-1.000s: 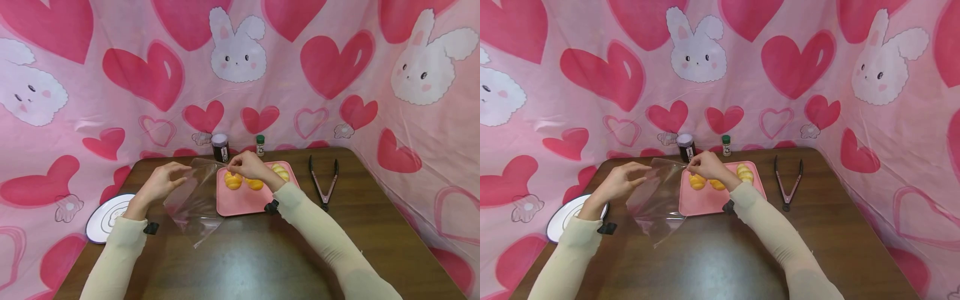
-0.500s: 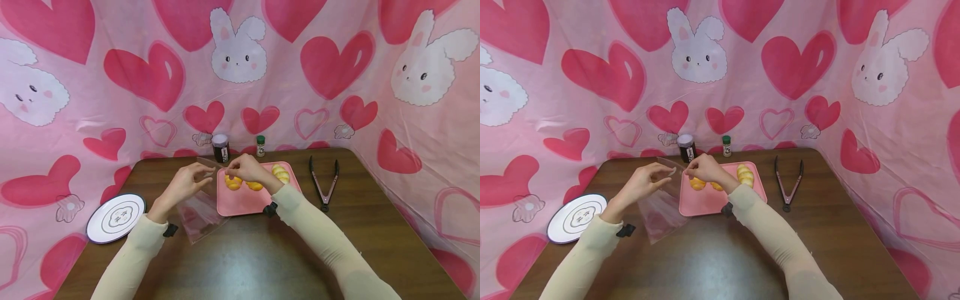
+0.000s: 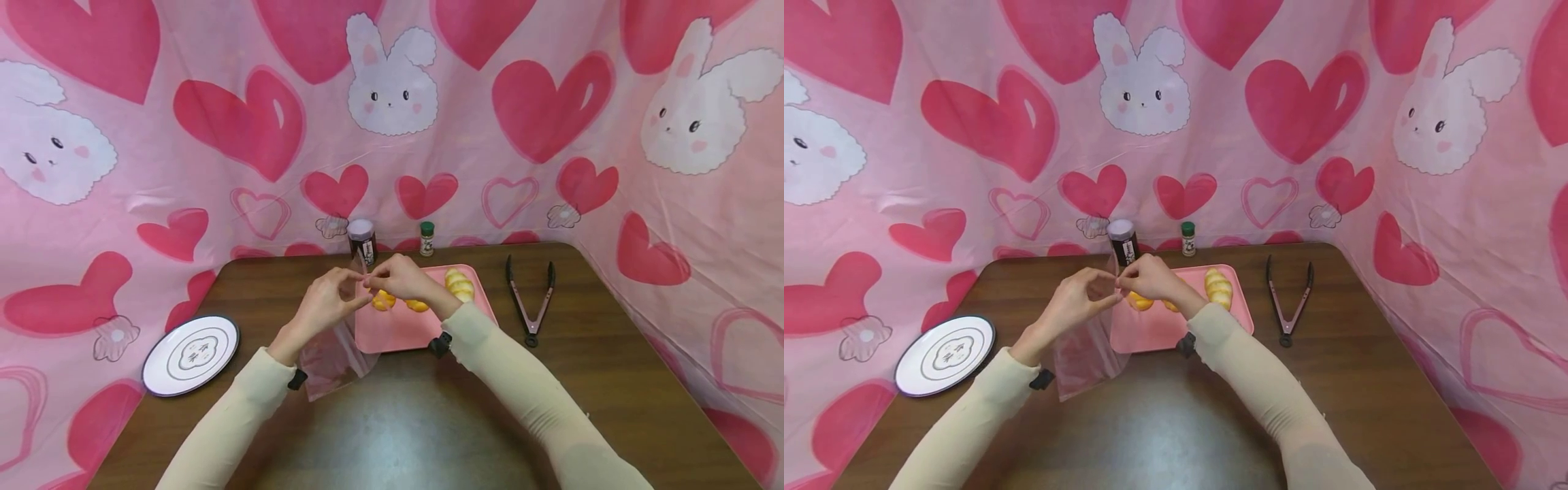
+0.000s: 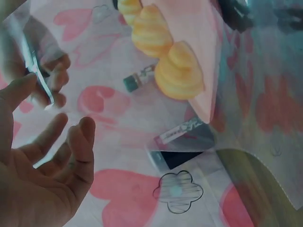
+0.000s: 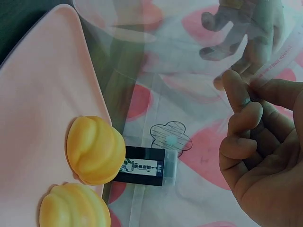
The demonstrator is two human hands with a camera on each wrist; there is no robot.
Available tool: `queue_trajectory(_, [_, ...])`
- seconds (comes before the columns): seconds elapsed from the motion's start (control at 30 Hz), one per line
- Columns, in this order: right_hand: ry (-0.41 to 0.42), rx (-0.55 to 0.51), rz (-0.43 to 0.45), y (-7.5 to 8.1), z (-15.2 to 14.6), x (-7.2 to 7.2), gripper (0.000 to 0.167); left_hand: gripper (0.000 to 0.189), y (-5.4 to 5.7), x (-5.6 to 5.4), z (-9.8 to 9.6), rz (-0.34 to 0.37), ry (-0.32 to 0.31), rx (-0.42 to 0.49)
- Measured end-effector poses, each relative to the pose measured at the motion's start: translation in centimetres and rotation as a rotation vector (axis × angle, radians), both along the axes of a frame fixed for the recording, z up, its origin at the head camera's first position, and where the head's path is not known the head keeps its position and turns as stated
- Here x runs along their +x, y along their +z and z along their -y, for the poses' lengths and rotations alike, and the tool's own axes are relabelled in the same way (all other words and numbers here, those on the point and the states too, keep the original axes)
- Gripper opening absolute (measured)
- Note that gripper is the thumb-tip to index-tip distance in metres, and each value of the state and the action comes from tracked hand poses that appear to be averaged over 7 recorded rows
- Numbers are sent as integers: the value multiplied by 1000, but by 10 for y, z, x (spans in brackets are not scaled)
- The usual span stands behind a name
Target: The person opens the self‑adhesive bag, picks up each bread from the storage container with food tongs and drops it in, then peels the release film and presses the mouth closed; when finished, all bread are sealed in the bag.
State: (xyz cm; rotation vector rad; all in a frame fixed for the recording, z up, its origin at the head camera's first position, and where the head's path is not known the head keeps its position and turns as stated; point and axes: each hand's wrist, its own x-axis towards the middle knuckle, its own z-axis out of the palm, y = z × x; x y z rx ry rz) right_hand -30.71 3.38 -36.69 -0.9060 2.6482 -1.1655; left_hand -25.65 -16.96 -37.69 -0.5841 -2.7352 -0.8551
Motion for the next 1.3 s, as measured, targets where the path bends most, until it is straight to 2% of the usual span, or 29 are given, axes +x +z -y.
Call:
queue_trajectory(0.2, [7, -5, 5, 0, -2, -1, 23, 42, -5, -1, -4, 23, 19, 22])
queue_trajectory(0.33, [10, -6, 5, -1, -3, -2, 24, 35, -5, -2, -5, 42, 29, 26])
queue_trajectory(0.63, [-4, 2, -10, 0, -1, -1, 22, 17, 0, -2, -6, 67, 70, -40])
queue_trajectory(0.77, [-6, 13, -28, 0, -1, -1, 22, 18, 0, -4, -7, 84, 90, -79])
queue_trajectory(1.0, [6, 13, -34, -2, -4, -2, 24, 10, -2, -8, -6, 33, 97, -82])
queue_trajectory(1.3, [-22, 7, -11, -3, -9, -5, 23, 29, 2, -8, 0, 16, 83, -136])
